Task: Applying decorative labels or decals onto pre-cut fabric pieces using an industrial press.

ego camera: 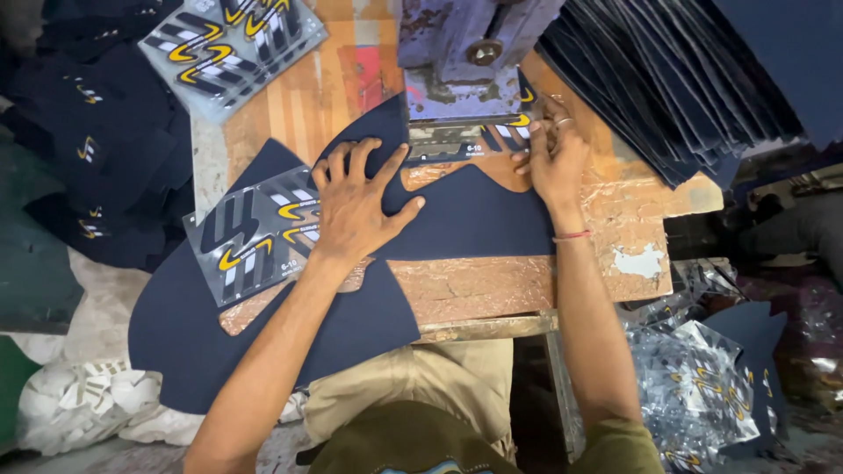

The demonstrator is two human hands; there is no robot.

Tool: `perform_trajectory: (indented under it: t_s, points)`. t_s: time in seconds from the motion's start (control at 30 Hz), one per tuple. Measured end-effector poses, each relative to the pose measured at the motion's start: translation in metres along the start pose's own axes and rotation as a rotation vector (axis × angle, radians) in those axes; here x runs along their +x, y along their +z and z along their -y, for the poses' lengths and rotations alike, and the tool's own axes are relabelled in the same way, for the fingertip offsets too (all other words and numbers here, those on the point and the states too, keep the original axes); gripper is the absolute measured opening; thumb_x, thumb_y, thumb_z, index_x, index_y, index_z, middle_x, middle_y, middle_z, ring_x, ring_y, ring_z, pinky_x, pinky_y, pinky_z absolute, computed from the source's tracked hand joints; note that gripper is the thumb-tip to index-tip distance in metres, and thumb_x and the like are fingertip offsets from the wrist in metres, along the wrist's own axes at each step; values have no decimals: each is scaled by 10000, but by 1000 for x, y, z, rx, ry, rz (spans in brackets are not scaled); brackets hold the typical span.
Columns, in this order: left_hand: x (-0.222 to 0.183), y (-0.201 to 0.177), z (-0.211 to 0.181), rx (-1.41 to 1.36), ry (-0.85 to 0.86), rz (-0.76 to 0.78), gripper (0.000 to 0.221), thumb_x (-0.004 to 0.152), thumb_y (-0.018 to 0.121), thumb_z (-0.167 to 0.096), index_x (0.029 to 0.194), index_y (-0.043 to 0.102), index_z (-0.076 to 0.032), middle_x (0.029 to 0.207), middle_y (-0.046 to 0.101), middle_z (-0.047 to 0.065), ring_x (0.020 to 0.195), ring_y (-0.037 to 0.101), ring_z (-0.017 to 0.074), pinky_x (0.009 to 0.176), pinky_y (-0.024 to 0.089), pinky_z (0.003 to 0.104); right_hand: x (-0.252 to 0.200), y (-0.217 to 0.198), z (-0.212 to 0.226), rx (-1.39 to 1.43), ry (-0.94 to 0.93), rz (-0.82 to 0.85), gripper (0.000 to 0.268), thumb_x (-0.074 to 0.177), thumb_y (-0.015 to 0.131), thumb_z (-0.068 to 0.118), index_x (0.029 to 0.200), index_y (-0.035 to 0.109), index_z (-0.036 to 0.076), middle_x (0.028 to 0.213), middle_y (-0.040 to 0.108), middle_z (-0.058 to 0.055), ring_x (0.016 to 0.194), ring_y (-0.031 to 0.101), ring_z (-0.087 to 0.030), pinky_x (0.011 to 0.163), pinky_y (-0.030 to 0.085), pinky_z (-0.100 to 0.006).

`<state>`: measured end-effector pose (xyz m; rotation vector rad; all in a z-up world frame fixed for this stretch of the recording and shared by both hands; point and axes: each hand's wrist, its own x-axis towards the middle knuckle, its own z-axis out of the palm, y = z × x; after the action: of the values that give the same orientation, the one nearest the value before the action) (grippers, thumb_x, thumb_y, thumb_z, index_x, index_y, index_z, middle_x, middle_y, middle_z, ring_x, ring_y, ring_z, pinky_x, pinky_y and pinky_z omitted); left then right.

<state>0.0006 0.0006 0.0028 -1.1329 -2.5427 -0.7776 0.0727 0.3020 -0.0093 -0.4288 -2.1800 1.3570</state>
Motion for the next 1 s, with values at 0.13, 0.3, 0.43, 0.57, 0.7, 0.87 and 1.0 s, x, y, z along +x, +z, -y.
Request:
perform_trajectory:
  t_s: [0.13,0.3,0.43,0.57,0.7,0.87,1.0]
  points:
    - [1,-1,-2,19,1,4,684,840,760,-572,1396,668,-184,1404,508,137,1288,413,386,1056,286,562,0,-1,-5,37,32,-4,379,1084,552,8,1459,516,-36,941,725,-88,632,705,-95,492,573,-232]
    - [1,0,-2,17,-9,11,691,833,764,-576,1396,669,-186,1405,500,131,1290,410,387,1061,283,562,0,-2,-6,66,48,4,369,1088,547,14,1453,520,-34,924,723,-75,623,695,-85,492,568,-225]
    - [0,-1,-2,18,-14,11,693,831,767,-571,1398,668,-185,1414,496,128,1298,409,385,1066,284,562,0,0,6,46,35,4,362,1084,546,16,1442,529,-38,895,716,-63,623,685,-80,491,559,-219]
    - [5,0,0,43,4,-23,699,821,775,-572,1400,664,-196,1416,497,123,1299,409,382,1059,290,566,1,-2,-6,39,37,-7,336,1088,563,37,1413,543,-44,894,707,-61,628,691,-86,499,567,-228]
    - [-10,-9,6,34,58,-14,682,845,765,-561,1411,650,-197,1431,504,132,1295,422,387,1047,315,562,-31,-10,50,-214,-99,-56,370,1067,587,84,1415,545,-35,925,705,-137,684,708,-148,575,569,-286]
    - [-44,-78,61,-6,-25,1,673,946,709,-550,1451,614,-115,1430,589,156,1308,538,383,1107,424,552,-127,-23,66,-498,-359,-134,282,1032,663,85,1300,652,-1,1004,704,-173,827,694,-208,712,550,-338]
    - [-120,-100,163,189,-403,11,713,855,824,-542,1293,680,2,1194,694,210,1086,656,346,899,505,470,-170,-15,52,-334,-27,-49,140,937,742,112,1063,771,58,870,708,-102,573,592,-137,541,469,-285]
